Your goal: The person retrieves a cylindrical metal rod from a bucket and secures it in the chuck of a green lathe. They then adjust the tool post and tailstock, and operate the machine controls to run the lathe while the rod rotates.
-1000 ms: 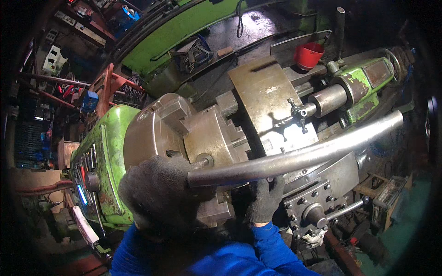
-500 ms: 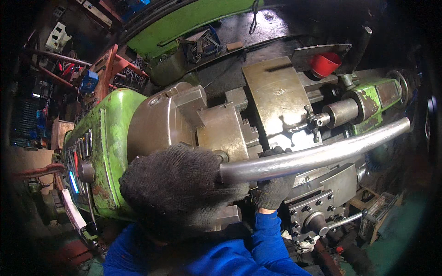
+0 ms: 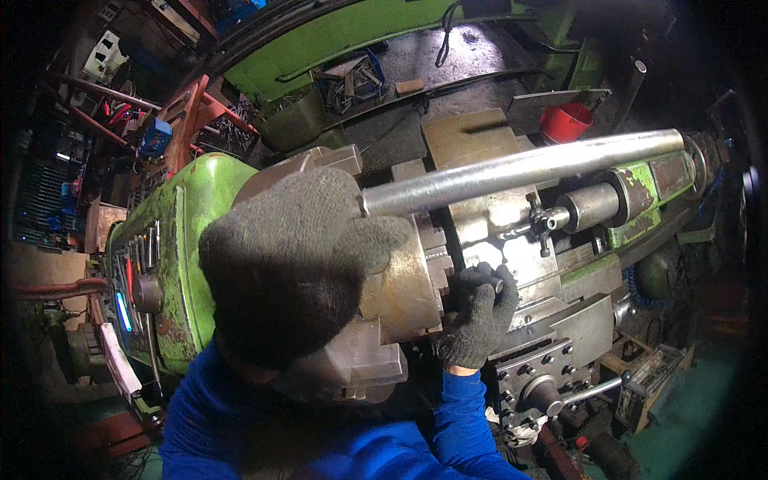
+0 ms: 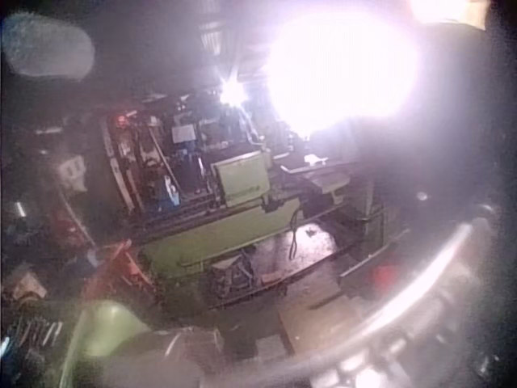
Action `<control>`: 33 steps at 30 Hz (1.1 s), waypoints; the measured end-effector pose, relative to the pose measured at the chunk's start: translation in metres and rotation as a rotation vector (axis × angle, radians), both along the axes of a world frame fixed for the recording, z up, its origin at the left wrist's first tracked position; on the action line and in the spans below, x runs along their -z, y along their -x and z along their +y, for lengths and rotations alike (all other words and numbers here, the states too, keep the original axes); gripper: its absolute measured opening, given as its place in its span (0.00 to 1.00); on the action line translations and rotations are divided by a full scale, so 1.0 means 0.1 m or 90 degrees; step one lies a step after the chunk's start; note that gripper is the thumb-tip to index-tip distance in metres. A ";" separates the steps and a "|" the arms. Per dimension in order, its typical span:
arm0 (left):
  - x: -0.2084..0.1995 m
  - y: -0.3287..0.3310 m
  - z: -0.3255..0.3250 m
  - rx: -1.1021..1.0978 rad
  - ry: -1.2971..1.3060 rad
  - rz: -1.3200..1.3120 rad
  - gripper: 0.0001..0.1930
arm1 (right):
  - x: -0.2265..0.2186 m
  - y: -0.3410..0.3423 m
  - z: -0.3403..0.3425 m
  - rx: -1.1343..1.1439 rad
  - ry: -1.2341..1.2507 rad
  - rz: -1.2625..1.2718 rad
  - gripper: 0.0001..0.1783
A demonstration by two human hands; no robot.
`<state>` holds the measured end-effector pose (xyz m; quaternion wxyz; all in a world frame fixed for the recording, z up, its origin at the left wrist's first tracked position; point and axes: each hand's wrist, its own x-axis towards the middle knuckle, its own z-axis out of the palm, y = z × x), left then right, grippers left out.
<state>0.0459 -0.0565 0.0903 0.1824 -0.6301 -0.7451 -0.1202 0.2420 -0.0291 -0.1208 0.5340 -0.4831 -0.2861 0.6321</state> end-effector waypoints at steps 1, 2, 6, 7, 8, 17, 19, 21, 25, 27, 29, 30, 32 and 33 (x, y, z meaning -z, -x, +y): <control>0.02 0.02 0.01 0.002 -0.015 -0.002 0.06 | 0.01 0.00 0.00 0.001 -0.007 -0.008 0.30; 0.05 0.04 0.03 0.004 -0.030 -0.004 0.07 | 0.04 -0.01 0.00 0.003 -0.015 -0.016 0.30; -0.07 0.00 0.03 0.026 0.033 -0.024 0.07 | 0.06 0.01 0.03 0.002 -0.005 -0.012 0.30; -0.12 -0.04 -0.01 0.022 0.074 -0.032 0.07 | 0.04 0.03 0.04 0.007 -0.007 -0.011 0.30; -0.10 -0.03 -0.05 0.039 0.074 -0.035 0.06 | 0.02 0.06 0.04 0.013 -0.009 -0.009 0.31; -0.07 -0.12 -0.28 -0.064 0.159 -0.088 0.13 | 0.02 0.09 0.13 -0.008 -0.031 -0.017 0.30; 0.00 -0.09 -0.31 -0.003 0.089 -0.086 0.18 | 0.00 0.10 0.17 -0.011 -0.031 -0.049 0.30; -0.12 -0.11 -0.31 0.019 0.096 -0.111 0.19 | -0.01 0.13 0.22 0.005 -0.034 -0.069 0.29; -0.20 -0.19 -0.37 -0.028 0.159 -0.084 0.20 | -0.07 0.16 0.25 0.003 -0.014 0.006 0.29; -0.01 -0.18 -0.42 0.006 0.098 -0.117 0.22 | -0.12 0.16 0.25 -0.023 0.016 0.021 0.26; 0.01 -0.20 -0.44 0.016 0.085 -0.139 0.24 | -0.02 0.11 0.29 -0.061 -0.006 0.007 0.23; -0.05 -0.22 -0.44 0.010 0.101 -0.145 0.25 | 0.06 0.08 0.32 -0.084 -0.033 -0.007 0.22; -0.08 -0.24 -0.44 0.009 0.108 -0.143 0.27 | 0.16 0.09 0.33 -0.090 -0.060 -0.015 0.22; -0.08 -0.26 -0.45 0.013 0.099 -0.135 0.28 | 0.19 0.09 0.34 -0.095 -0.075 -0.028 0.22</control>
